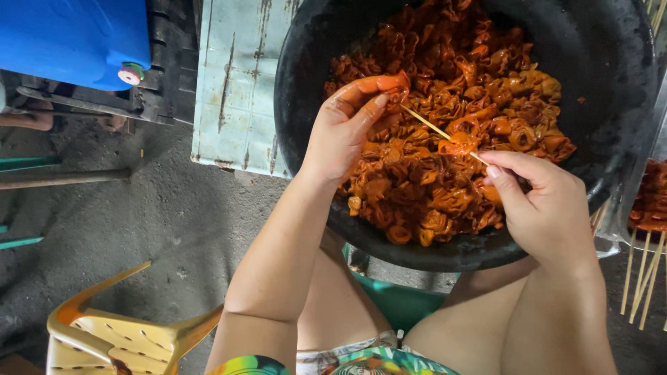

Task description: The person skewers pieces of marinated food from a large black bowl onto wooden sticks by hand and places the finished skewers onto a metal tray.

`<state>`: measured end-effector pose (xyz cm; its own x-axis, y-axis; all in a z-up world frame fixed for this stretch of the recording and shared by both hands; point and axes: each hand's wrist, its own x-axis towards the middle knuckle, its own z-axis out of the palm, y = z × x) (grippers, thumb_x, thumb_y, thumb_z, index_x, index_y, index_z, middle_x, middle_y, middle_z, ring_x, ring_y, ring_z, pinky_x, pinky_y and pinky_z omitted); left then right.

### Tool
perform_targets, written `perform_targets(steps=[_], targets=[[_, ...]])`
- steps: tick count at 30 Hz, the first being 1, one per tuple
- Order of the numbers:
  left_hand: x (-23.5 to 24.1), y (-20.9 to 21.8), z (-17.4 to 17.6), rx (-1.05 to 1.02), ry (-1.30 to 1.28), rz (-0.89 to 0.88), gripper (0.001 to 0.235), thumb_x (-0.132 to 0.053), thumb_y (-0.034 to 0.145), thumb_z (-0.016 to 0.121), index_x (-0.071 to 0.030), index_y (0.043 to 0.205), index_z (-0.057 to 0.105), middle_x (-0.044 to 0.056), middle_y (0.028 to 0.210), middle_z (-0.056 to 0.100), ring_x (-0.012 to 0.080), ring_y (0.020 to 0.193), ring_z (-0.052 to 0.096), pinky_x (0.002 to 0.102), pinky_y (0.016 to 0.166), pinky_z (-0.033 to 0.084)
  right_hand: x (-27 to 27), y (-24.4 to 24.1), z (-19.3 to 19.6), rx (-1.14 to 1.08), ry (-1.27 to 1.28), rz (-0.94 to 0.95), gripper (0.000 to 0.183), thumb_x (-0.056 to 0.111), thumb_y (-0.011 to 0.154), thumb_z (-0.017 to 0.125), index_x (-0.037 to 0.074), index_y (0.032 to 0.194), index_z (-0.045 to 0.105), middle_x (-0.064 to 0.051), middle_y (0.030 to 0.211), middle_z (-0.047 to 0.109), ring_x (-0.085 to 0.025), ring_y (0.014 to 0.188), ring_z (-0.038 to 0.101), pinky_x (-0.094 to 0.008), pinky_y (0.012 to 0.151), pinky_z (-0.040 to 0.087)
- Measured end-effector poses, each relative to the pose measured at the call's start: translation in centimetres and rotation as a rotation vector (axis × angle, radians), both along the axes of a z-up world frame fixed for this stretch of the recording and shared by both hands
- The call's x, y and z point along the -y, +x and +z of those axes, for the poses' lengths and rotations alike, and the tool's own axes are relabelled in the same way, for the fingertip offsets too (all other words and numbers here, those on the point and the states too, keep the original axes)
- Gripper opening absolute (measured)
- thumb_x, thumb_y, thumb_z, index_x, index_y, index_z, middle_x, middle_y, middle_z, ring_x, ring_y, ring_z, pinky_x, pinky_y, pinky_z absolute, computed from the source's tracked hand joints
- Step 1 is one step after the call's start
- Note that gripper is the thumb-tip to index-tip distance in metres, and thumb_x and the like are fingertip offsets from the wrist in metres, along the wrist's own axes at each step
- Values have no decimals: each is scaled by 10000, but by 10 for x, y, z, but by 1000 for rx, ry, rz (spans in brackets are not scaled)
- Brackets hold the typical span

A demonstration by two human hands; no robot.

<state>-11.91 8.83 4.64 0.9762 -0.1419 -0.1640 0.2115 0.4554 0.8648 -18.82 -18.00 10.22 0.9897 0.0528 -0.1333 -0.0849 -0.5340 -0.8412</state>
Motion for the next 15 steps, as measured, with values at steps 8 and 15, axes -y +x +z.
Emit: perform_targets(steps=[8, 15], targets=[[16, -7, 3, 170, 159, 45, 237, -19, 1089, 583, 39, 1302, 671, 81, 1266, 722, 133, 1159, 679, 293, 1065, 555, -5, -4, -8, -6, 107, -47, 217, 57, 1025, 657, 31, 1230, 723, -70, 1020, 757, -102, 897, 714, -231, 767, 533], [22, -9, 7, 49, 132, 42, 253, -8, 1086, 559, 33, 1314, 662, 98, 1203, 735, 136, 1103, 684, 296, 977, 576, -10, -1, -17, -53, 178, -45, 222, 67, 1023, 659, 15, 1230, 718, -60, 1047, 750, -100, 888, 698, -228, 776, 540]])
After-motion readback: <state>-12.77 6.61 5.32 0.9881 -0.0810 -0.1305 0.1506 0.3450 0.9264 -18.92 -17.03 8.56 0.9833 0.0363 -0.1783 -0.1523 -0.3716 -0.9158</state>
